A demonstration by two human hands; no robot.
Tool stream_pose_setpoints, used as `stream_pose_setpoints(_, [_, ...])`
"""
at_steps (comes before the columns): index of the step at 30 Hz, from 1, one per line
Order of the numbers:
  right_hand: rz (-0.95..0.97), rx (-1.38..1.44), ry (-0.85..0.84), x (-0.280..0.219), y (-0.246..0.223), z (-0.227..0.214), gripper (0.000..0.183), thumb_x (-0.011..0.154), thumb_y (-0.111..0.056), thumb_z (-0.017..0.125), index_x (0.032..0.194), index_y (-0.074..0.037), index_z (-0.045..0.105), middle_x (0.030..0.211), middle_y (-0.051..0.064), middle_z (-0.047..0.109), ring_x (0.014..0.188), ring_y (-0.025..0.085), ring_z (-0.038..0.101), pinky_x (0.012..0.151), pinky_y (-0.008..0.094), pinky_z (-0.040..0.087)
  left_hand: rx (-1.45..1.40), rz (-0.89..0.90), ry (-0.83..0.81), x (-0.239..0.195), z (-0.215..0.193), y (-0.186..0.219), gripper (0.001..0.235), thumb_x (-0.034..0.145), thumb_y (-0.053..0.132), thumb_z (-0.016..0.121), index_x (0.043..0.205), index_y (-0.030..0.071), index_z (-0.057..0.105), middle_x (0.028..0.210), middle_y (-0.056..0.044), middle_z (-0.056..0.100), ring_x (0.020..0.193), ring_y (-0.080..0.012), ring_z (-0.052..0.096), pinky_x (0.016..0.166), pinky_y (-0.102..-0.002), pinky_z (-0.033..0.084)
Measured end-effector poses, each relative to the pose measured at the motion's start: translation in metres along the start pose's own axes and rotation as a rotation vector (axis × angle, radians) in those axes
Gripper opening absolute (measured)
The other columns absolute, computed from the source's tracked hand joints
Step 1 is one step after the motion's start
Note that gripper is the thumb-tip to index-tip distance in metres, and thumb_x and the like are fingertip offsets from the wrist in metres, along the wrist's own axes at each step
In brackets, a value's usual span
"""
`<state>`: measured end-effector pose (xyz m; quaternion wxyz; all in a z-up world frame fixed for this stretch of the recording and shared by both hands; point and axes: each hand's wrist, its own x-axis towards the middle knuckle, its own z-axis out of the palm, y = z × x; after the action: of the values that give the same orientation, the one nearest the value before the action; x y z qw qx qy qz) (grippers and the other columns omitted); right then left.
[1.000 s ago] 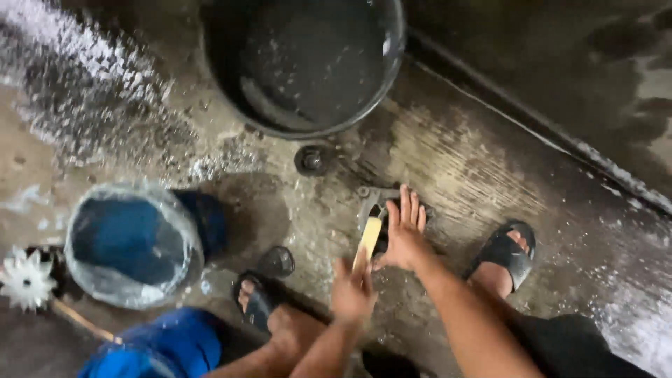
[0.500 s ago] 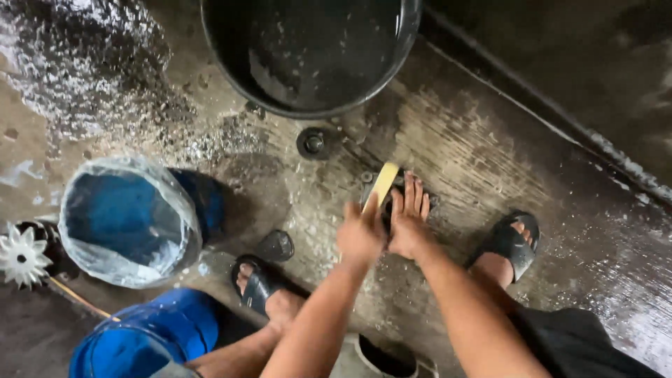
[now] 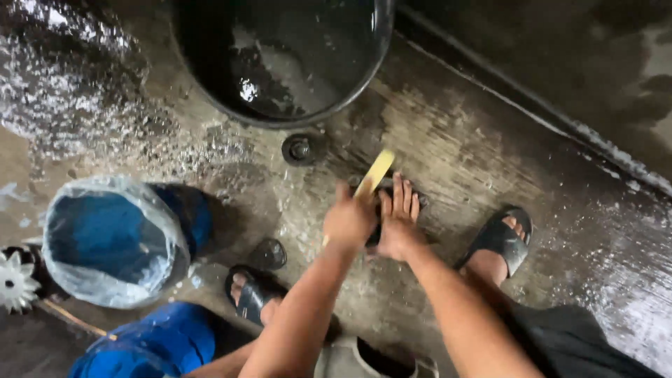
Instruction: The person scrubs a small metal part on a wet concrete floor using a yellow sponge, repeatedly dipping it into a black bucket of soapy water. The person also handles a white gear-like object and a small metal cup, placing them on the floor while continuing to scrub the primary part.
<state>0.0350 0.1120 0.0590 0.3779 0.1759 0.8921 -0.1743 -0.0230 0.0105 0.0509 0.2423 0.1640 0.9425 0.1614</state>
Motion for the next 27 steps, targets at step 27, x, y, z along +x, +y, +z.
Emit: stream_pose_setpoints(27, [-0.117,0.161,0.062,0.001,0.011,0.010,0.150,0.041,-0.046,0.108,0.154,-0.005,0.017,0.166,0.028,-0.024,0.153,0.049,-0.016,0.124,0.062,-0.006,-0.223,-0.024,0.173,-0.029,0.052,-0.049,0.045,0.100,0.032,0.047,0.142,0.034,0.062,0.108,-0.010,0.047,0.065,-0.0488,0.068,0.057,-0.055,0.058])
